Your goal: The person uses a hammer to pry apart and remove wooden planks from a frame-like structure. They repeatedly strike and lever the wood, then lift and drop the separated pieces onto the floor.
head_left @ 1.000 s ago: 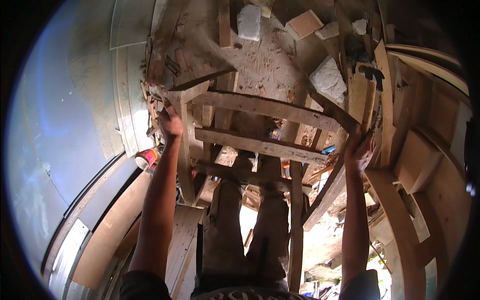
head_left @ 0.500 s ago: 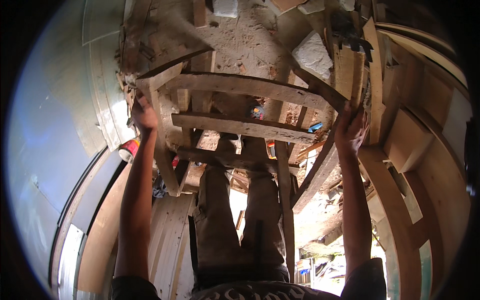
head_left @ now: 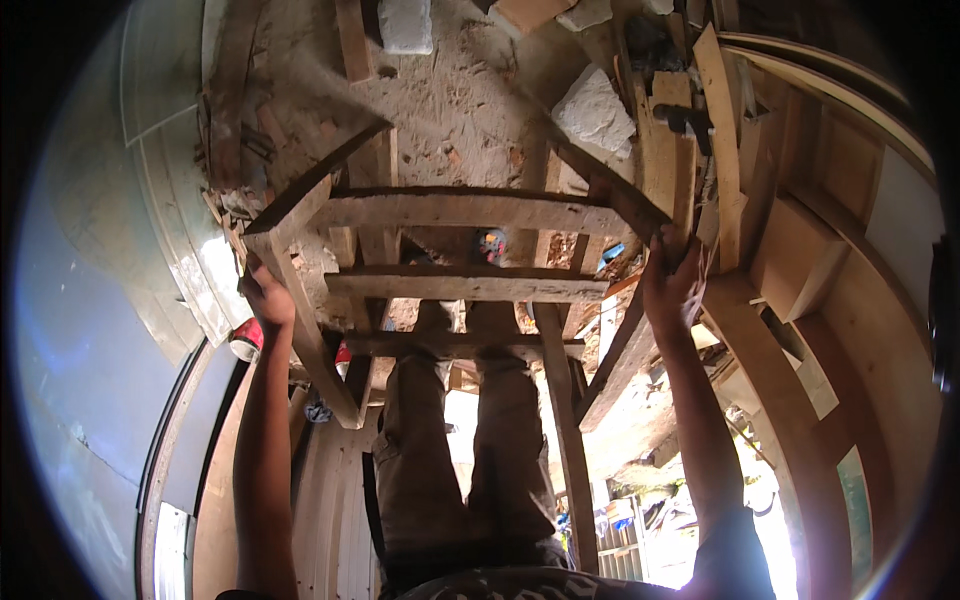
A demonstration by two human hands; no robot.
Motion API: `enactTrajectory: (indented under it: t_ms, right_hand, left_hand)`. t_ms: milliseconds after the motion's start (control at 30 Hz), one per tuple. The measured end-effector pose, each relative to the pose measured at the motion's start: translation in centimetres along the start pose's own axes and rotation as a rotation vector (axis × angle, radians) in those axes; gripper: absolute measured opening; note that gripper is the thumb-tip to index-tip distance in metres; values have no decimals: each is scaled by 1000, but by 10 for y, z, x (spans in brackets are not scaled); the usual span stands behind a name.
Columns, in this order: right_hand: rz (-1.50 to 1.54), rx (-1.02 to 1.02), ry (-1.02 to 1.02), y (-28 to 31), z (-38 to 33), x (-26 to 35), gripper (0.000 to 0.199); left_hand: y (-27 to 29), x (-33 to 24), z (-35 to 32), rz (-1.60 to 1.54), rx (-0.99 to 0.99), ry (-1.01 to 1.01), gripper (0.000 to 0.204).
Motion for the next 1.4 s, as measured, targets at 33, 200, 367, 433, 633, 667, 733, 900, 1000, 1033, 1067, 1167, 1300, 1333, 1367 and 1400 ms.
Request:
enactTrajectory:
  t_ms: [33,200,367,433,633,667,733,900,1000,1033,1067,1167,1300,1333,1367,1400]
  right_hand:
    - [-7,23,-10,0,0,-1,32]
    - [14,-23,-55,7,3,5,24]
    - [57,34,-119,1,5,4,31]
    - [35,22,-141,4,3,0,30]
    - [62,-26,-48,8,4,1,28]
    - [41,-43,-52,7,4,6,29]
    - [19,-59,-41,8,4,11,30]
    - [47,-68,1,8,2,2,26]
    - [-11,-58,6,8,2,6,26]
    - [-12,-74,-17,7,4,8,25]
    - [-13,-89,-38,7,4,10,25]
    - [-32,-90,-54,8,4,14,24]
    - [-63,-102,-10,9,2,16,24]
    - [-50,-96,2,9,2,15,24]
    - [-38,-91,11,9,2,13,24]
    - [-26,-85,20,10,2,11,25]
  left_hand:
    - [-6,-12,6,-102,66,25,64]
    - [-1,-36,-1,-66,59,-20,61]
    - [5,-38,1,-1,71,-83,60]
    - [1,-46,5,-171,88,-43,60]
    - [3,-55,-5,-239,-37,128,64]
    - [1,-46,-3,-157,15,29,63]
    - [-2,-36,5,-15,71,-186,63]
    - [-7,-55,11,-122,65,-113,59]
    - [3,-65,0,-224,111,-28,59]
    - [4,-62,-2,-249,124,-18,59]
    - [4,-59,-2,-274,138,-7,60]
    - [-1,-50,1,-198,94,-52,62]
    - [-5,-59,6,-272,156,23,63]
    - [-5,-58,4,-269,165,20,64]
    - [-7,-57,2,-266,175,16,64]
    - [-10,-51,3,-228,161,0,64]
Point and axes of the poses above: each hand's wrist, its own z-axis towards the middle knuckle, its own y-axis out of the back of the hand, x = y × z, the point moved 8 cm from there along z, towards the middle knuckle, and after that the axes turned 11 degrees about x, right-handed, at the moved point
